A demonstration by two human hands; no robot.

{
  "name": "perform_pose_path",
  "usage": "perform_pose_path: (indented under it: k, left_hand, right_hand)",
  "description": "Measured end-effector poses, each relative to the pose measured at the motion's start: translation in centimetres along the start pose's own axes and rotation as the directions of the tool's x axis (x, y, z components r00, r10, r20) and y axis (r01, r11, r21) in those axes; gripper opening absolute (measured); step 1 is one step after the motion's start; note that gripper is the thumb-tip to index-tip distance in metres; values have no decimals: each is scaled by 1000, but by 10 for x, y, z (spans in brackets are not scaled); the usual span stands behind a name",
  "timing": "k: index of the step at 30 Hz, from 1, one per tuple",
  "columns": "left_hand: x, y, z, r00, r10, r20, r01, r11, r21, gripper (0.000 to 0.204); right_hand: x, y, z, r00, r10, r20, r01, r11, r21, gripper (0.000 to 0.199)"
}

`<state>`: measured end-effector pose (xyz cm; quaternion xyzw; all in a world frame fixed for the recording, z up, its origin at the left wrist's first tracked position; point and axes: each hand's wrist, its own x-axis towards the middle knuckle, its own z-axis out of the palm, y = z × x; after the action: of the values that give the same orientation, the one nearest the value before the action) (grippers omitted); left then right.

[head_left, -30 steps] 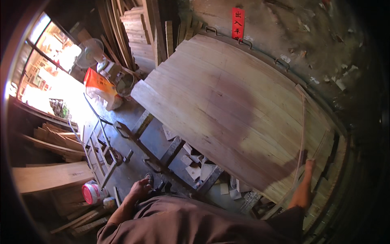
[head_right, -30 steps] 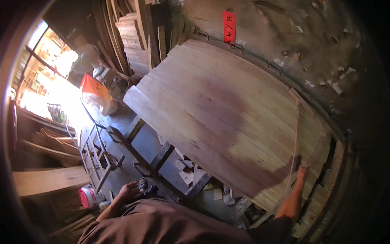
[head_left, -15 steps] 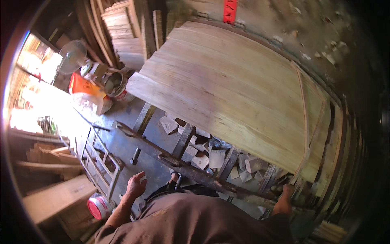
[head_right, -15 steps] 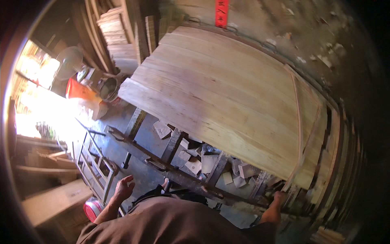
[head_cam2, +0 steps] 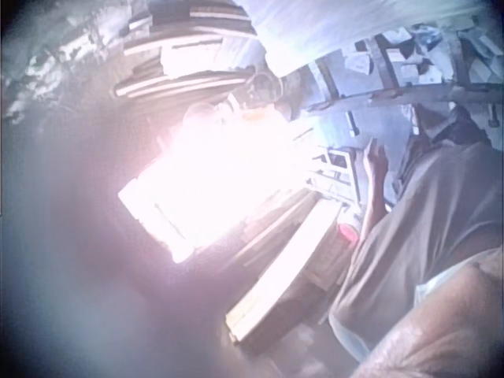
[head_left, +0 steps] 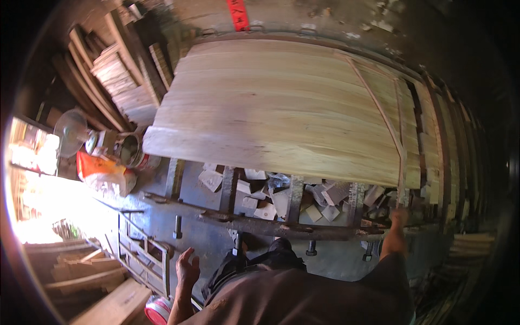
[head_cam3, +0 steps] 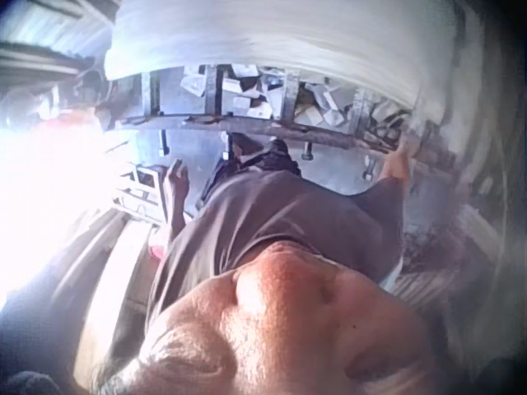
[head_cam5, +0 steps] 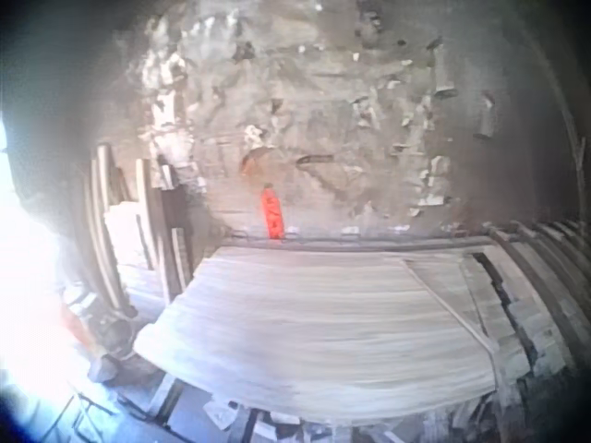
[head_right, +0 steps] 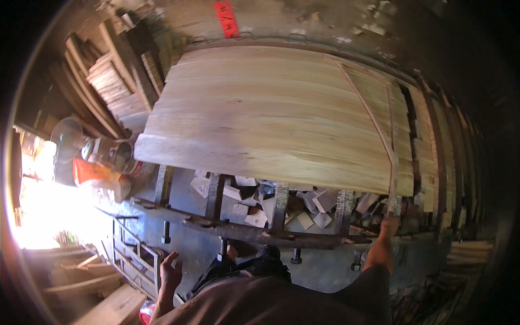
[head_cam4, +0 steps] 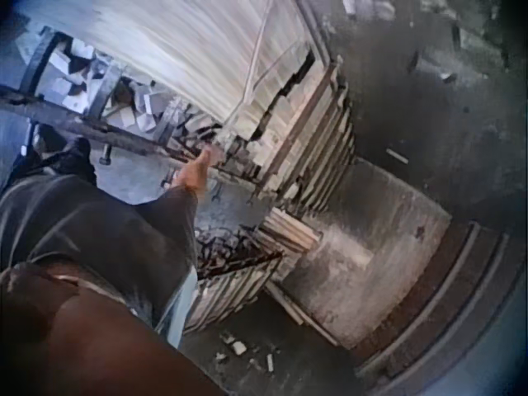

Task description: The person moves several long wood planks one by one from a pile, placing them onto a horizontal rack and aligning them side-by-side by hand.

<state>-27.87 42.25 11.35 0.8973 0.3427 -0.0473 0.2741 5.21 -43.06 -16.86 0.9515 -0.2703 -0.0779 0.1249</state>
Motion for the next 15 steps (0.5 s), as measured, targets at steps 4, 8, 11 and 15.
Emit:
perform_pose_path:
  k: [4,8,11,15]
  left_hand:
    - [23,-43,45,973,226,54,-217,965,-145,34]
    - [13,-62,22,993,101,59,-102,995,13,35]
    - [43,-75,4,955,-51,291,73,995,-64,48]
    - [115,-116,7,957,289,-24,-289,949,-126,34]
  right_hand:
    - [32,85,-44,705,-688,-173,548,683,-483,27]
    - [-111,-128,-104,974,-221,-56,226,910,348,34]
    - [-223,-206,-206,907,-357,-222,420,753,506,37]
    - [-360,-243,-250,892,-292,-345,451,620,641,39]
